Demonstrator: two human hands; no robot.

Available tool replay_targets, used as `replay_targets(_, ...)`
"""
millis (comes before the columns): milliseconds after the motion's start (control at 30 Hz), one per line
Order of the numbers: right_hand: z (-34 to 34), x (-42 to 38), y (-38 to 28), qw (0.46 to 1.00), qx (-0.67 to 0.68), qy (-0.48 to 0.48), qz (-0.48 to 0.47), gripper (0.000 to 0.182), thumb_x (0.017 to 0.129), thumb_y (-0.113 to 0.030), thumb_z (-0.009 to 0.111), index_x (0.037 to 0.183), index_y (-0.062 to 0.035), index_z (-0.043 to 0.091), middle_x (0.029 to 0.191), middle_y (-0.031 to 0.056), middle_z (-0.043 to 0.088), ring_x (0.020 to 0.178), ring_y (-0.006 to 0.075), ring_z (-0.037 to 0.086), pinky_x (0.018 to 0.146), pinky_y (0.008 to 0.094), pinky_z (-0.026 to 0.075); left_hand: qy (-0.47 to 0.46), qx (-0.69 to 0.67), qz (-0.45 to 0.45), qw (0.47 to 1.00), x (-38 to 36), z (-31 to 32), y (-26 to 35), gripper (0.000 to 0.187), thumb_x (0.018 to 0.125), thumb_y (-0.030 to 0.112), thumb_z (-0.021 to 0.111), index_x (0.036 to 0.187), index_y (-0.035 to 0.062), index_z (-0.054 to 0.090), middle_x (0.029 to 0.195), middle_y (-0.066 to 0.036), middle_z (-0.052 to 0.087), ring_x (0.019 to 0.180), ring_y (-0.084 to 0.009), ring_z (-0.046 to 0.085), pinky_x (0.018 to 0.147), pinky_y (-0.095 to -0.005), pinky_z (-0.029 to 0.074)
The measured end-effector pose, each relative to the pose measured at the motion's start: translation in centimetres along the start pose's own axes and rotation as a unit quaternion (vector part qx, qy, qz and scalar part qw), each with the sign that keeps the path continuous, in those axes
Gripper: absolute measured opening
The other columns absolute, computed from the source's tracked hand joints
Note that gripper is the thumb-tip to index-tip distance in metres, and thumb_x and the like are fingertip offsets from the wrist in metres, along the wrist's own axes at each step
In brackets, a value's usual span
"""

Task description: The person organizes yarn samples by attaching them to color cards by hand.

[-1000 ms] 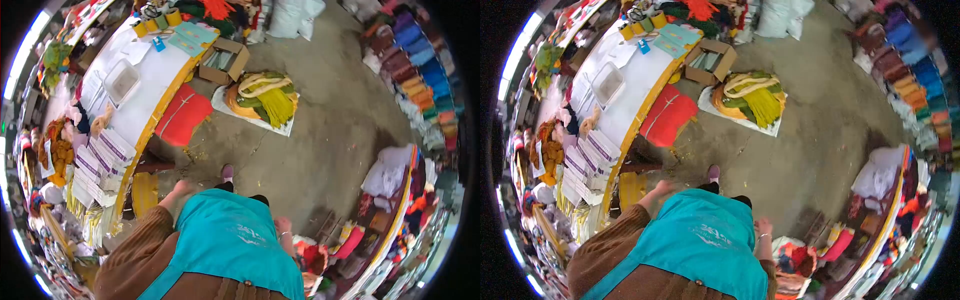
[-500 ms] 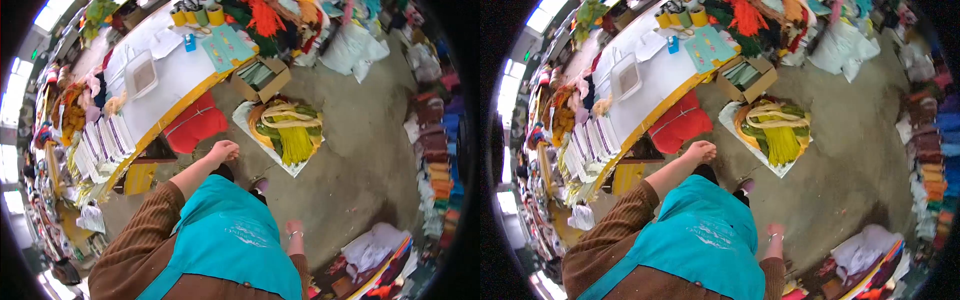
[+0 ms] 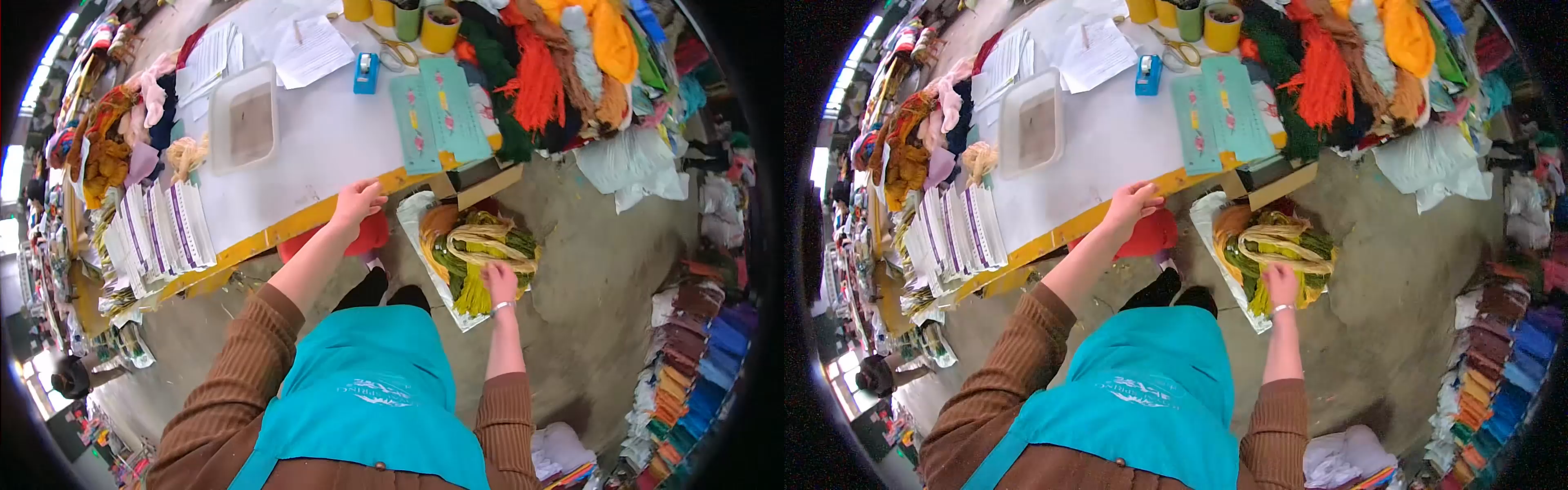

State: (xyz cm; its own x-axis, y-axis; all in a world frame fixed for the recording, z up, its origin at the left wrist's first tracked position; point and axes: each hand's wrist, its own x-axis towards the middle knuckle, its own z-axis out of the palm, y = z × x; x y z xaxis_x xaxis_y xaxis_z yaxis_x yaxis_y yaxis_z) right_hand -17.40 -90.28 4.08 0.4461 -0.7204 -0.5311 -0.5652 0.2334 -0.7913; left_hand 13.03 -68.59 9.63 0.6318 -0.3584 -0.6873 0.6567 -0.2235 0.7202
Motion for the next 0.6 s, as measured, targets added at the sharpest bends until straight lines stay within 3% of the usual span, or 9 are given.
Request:
replay_targets(67, 4.9, 2.6, -4.6, 0.996, -0.042, -0.037, -0.073, 0.021, 0.087, -0.02, 0.063, 0.095, -0.0006, 0.064, 0.081, 0.0074, 0.068, 0.07, 0.0143, 0.063, 0.063, 0.0273, 0.049, 0.019, -0.013, 0.007, 1.0, 2.3, 0.4, 1.1, 0.037, 0.094, 0.023, 0.055, 0.124, 0.0005, 0.055, 0.115, -0.007, 0.061, 0.094, -0.0153, 0.063, 0.076, -0.0258, 0.05)
replay_targets(167, 10.6, 5.4, -10.7, 0.976, -0.098, -0.055, -0.186, 0.02, 0.088, -0.019, 0.061, 0.099, -0.0029, 0.065, 0.08, 0.0084, 0.067, 0.072, 0.0157, 0.062, 0.067, 0.03, 0.049, 0.036, -0.014, 0.032, 0.999, 4.3, 1.6, 3.1, 0.04, 0.092, 0.023, 0.057, 0.124, -0.0014, 0.055, 0.11, -0.008, 0.063, 0.091, -0.0163, 0.065, 0.071, -0.0259, 0.051)
replay_targets(433, 13.5, 16.2, -17.9, 0.952, -0.153, 0.069, -0.256, 0.022, 0.088, -0.018, 0.059, 0.103, -0.0025, 0.064, 0.089, 0.0115, 0.069, 0.082, 0.0233, 0.066, 0.075, 0.0332, 0.051, -0.022, -0.024, 0.032, 0.999, 8.8, 4.6, 6.7, 0.042, 0.094, 0.02, 0.051, 0.13, -0.0016, 0.049, 0.122, -0.01, 0.059, 0.098, -0.0169, 0.063, 0.079, -0.0295, 0.049)
replay_targets(467, 13.4, 17.2, -18.7, 0.949, -0.177, 0.072, -0.252, 0.02, 0.09, -0.014, 0.059, 0.104, -0.0008, 0.063, 0.088, 0.0042, 0.068, 0.083, 0.0109, 0.062, 0.075, 0.0264, 0.049, -0.036, -0.031, 0.035, 0.998, 9.6, 5.4, 6.9, 0.043, 0.094, 0.021, 0.051, 0.131, -0.0015, 0.048, 0.122, -0.01, 0.059, 0.098, -0.0168, 0.063, 0.079, -0.0294, 0.049)
replay_targets(567, 13.7, 19.2, -20.3, 0.966, -0.151, 0.014, -0.209, 0.02, 0.091, -0.014, 0.059, 0.104, 0.0, 0.063, 0.088, 0.0052, 0.068, 0.081, 0.0107, 0.063, 0.073, 0.0259, 0.05, -0.039, -0.044, 0.039, 0.998, 12.0, 7.3, 7.4, 0.044, 0.093, 0.019, 0.051, 0.132, -0.0019, 0.048, 0.12, -0.011, 0.059, 0.098, -0.0173, 0.063, 0.079, -0.0302, 0.049)
replay_targets(600, 14.2, 19.5, -20.3, 0.969, -0.129, -0.015, -0.21, 0.02, 0.091, -0.014, 0.059, 0.103, 0.0004, 0.064, 0.088, 0.0058, 0.068, 0.078, 0.0097, 0.063, 0.071, 0.0252, 0.05, 0.031, -0.004, 0.048, 0.998, 12.4, 7.7, 7.4, 0.045, 0.092, 0.018, 0.051, 0.132, -0.002, 0.046, 0.119, -0.013, 0.06, 0.096, -0.0175, 0.063, 0.079, -0.0306, 0.049)
